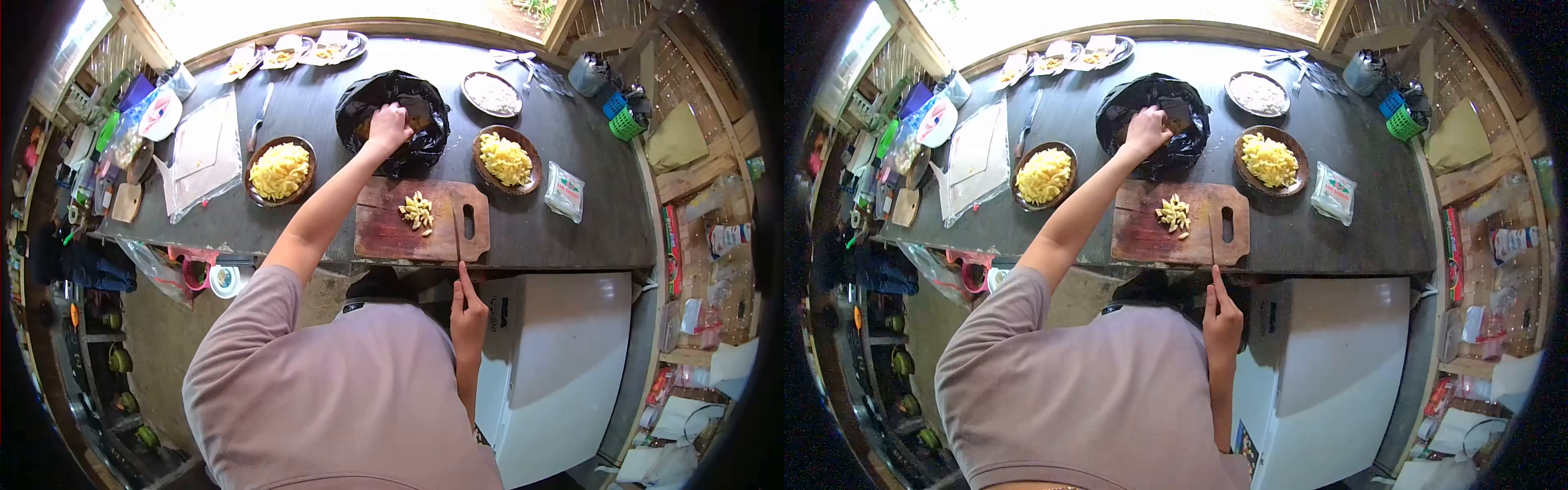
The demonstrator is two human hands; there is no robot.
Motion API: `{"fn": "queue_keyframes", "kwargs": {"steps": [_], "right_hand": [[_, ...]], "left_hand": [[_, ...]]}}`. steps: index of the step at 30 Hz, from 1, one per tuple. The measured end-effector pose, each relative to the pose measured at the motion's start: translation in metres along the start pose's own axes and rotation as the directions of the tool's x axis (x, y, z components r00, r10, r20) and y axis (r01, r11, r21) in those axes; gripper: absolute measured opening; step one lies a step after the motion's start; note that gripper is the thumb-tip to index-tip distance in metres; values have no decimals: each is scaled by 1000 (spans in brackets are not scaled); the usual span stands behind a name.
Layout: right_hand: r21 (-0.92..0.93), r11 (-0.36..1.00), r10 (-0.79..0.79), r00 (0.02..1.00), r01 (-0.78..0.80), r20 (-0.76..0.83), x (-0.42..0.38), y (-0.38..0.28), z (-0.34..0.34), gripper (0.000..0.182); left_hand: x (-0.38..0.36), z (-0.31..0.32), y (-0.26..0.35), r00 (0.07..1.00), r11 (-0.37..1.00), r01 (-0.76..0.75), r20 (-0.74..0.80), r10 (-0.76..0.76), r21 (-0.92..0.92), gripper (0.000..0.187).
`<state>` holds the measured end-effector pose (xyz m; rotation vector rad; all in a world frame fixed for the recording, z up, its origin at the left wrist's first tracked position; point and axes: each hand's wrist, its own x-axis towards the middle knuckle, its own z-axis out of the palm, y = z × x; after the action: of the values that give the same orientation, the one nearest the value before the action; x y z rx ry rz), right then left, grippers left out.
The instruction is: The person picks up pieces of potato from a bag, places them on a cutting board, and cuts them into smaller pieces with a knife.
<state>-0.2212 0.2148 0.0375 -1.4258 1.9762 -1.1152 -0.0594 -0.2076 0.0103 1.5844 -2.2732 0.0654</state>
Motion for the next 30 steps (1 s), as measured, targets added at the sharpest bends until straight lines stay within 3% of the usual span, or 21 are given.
{"fn": "queue_keyframes", "kwargs": {"steps": [2,3,7,9,11,13,14,15,20,24,27,30], "right_hand": [[6,999,-33,999,33,-5,-2,1,1,40],[10,1000,12,1000,-12,24,-2,-3,0,40],[-11,994,108,988,-108,107,-3,-6,0,40],[-5,998,68,991,-68,111,-1,-4,3,40],[2,999,37,994,-37,104,1,2,7,40],[14,993,-121,992,121,30,4,10,13,41],[17,993,-114,993,114,33,5,10,13,41],[24,993,-116,993,115,35,6,11,14,41],[26,1000,12,990,-15,137,12,0,13,39],[43,996,-88,987,83,134,20,0,20,40],[40,989,-149,981,145,121,24,2,25,41],[46,984,-176,978,171,112,26,1,28,42]], "left_hand": [[-3,-3,-8,992,964,-95,-104,71,-250,24],[-4,-3,-11,991,917,-85,-127,37,-390,22],[-14,-15,-18,969,870,-100,-245,-24,-482,19],[-28,-29,-15,962,634,-102,-237,-132,-767,21],[-51,-43,-11,950,636,-136,-282,-133,-759,24],[-89,-64,-4,946,641,-152,-299,-127,-752,30],[-109,-64,0,926,598,-220,-358,-121,-771,29],[-135,-73,7,944,665,-124,-293,-148,-736,28],[-227,-71,14,976,687,-127,-215,-43,-715,27],[-256,-77,21,989,693,-136,-137,54,-708,27],[-264,-81,25,997,694,-18,-64,-40,-720,32],[-261,-85,24,991,722,-101,-135,10,-685,31]]}}
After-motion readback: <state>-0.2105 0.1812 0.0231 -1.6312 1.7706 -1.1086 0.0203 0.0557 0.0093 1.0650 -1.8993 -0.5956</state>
